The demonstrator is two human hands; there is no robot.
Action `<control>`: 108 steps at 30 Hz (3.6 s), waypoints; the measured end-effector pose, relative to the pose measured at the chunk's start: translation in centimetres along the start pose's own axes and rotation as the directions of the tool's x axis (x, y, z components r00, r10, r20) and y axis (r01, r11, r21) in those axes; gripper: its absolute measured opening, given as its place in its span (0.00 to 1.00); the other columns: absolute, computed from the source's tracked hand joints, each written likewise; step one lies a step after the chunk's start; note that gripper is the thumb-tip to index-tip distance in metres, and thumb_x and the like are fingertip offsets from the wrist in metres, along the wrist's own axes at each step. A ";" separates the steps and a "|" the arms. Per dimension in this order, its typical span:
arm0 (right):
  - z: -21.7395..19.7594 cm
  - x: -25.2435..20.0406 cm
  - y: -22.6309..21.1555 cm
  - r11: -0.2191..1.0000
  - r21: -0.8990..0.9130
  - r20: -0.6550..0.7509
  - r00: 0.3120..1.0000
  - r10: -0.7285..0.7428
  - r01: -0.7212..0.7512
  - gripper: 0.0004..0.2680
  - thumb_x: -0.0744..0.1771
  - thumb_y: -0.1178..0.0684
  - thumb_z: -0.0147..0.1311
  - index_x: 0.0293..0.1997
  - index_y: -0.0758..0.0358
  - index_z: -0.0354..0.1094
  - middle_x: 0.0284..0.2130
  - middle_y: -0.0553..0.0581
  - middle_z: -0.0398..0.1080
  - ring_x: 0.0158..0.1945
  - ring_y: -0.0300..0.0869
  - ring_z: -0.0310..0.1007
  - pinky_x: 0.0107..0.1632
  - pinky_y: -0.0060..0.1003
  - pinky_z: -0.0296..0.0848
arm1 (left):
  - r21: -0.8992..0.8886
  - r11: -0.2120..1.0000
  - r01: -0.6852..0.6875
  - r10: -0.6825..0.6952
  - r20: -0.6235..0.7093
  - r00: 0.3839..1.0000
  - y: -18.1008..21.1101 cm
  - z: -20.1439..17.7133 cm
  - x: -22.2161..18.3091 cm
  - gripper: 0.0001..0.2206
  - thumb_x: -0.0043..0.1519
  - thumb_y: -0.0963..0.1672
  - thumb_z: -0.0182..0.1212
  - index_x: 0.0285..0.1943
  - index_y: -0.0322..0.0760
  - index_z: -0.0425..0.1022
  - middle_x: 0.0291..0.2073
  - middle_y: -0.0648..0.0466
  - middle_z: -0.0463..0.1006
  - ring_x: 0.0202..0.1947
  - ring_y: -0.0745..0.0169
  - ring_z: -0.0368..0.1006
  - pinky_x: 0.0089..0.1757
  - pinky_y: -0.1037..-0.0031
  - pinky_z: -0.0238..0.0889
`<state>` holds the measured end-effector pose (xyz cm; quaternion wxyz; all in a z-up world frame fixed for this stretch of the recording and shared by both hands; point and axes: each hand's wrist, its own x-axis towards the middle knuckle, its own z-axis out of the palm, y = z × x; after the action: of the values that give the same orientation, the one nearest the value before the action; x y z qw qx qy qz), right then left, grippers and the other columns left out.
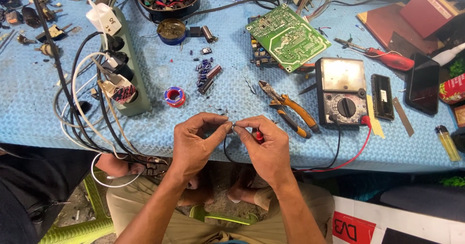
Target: Soldering components on a circuit board and testing them using a multimeter
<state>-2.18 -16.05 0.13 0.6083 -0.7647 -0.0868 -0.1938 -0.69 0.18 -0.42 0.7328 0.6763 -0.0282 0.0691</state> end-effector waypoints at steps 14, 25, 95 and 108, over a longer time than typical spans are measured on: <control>-1.1 0.1 0.0 0.985 0.121 0.189 0.971 -0.144 0.122 0.12 0.71 0.66 0.46 0.62 0.73 0.69 0.35 0.59 0.68 0.32 0.38 0.73 0.34 0.31 0.78 | -0.004 1.000 0.029 -0.029 -0.102 0.994 0.3 0.4 -0.1 0.05 0.55 0.39 0.76 0.37 0.35 0.85 0.25 0.49 0.85 0.33 0.70 0.78 0.40 0.69 0.76; -0.5 -0.1 0.6 0.971 0.222 0.085 0.991 -0.107 0.086 0.07 0.66 0.68 0.58 0.48 0.78 0.73 0.31 0.63 0.73 0.27 0.43 0.81 0.30 0.33 0.81 | -0.004 0.999 0.044 -0.045 -0.069 0.997 -0.5 0.2 0.1 0.06 0.54 0.37 0.76 0.37 0.35 0.84 0.29 0.49 0.87 0.36 0.69 0.81 0.43 0.70 0.77; 1.8 1.7 -1.6 0.760 -0.595 0.318 0.945 -0.075 0.261 0.06 0.66 0.61 0.58 0.44 0.57 0.78 0.35 0.51 0.72 0.30 0.53 0.78 0.33 0.46 0.79 | -0.259 0.890 -0.374 0.311 -0.255 0.916 -1.0 -0.2 0.1 0.05 0.67 0.36 0.60 0.49 0.22 0.77 0.53 0.37 0.72 0.41 0.51 0.82 0.46 0.56 0.82; 1.8 0.6 -0.3 0.828 -0.500 0.196 0.965 -0.176 0.253 0.02 0.70 0.57 0.52 0.42 0.54 0.70 0.34 0.46 0.68 0.30 0.48 0.78 0.31 0.38 0.75 | -0.215 0.924 -0.316 0.294 -0.128 0.947 -0.7 -0.8 0.1 0.08 0.66 0.36 0.60 0.52 0.21 0.77 0.55 0.34 0.72 0.46 0.43 0.82 0.50 0.52 0.80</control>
<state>-1.41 -14.34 0.34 0.3453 -0.8977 -0.1596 -0.2225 -0.50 0.89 -1.15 0.7878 0.5690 -0.1068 0.2101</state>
